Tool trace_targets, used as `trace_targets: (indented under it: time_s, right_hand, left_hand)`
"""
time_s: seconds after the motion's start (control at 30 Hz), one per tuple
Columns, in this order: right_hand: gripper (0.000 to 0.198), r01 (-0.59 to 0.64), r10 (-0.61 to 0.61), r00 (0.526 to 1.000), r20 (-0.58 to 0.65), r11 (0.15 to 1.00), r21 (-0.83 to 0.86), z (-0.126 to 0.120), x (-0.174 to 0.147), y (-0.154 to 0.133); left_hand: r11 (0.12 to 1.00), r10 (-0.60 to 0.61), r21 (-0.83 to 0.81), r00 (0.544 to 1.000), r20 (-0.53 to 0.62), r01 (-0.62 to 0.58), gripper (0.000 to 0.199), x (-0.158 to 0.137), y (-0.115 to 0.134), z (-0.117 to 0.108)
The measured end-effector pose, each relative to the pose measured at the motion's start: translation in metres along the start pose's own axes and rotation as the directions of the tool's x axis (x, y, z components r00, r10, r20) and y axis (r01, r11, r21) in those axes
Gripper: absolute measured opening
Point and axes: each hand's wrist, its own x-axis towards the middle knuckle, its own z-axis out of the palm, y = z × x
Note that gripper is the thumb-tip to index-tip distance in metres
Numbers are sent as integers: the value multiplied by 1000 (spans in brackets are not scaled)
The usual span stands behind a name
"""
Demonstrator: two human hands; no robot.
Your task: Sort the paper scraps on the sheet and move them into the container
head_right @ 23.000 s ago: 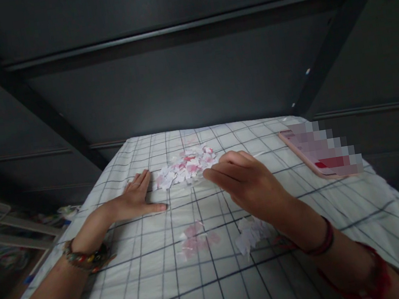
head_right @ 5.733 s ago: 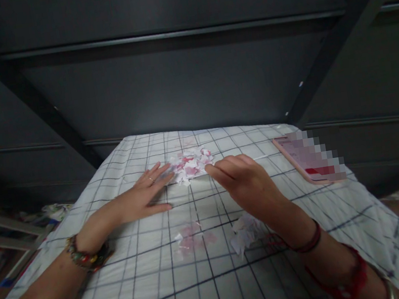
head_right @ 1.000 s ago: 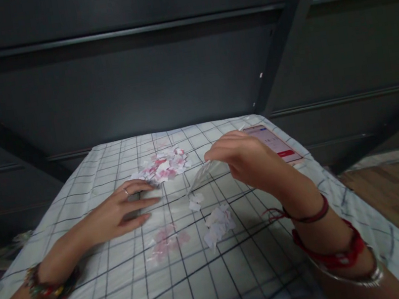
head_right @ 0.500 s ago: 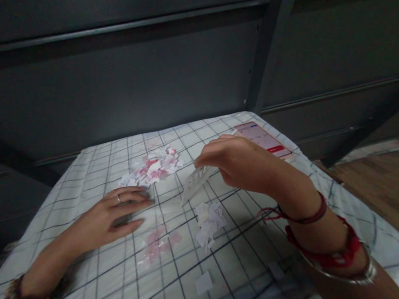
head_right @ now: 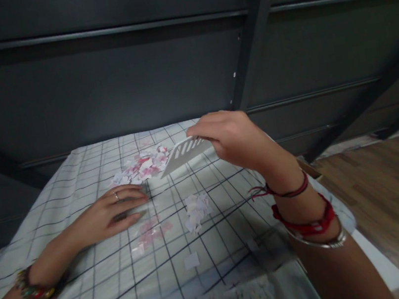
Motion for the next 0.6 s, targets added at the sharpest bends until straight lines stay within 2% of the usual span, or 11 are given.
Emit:
trace_targets:
  time_s: [0.1,0.2,0.3,0.43,0.6]
  right_hand:
    - [25,-11,12,995,97,1000,-10,-37,-16,-7]
    - [28,-56,38,982,184,994,96,-68,-49,-19]
    - [36,-38,12,982,190,990,135,-87,-85,-30]
    - [40,-63,30,949,313,994,95,-98,-110,-41]
    - [40,-69,44,934,354,996,59,-89,-103,-40]
  left_hand:
    - [998,62,13,997,-39,-62,26,5,12,-3]
    - [988,151,36,986,-70,-149,28,9,27,-6]
    - [972,232,42,971,-58,-230,30,12,39,-6]
    - [963,266,53,963,-42,-264,39,12,45,-1]
    - [964,259,62,966,-17,-258,41,10,43,0]
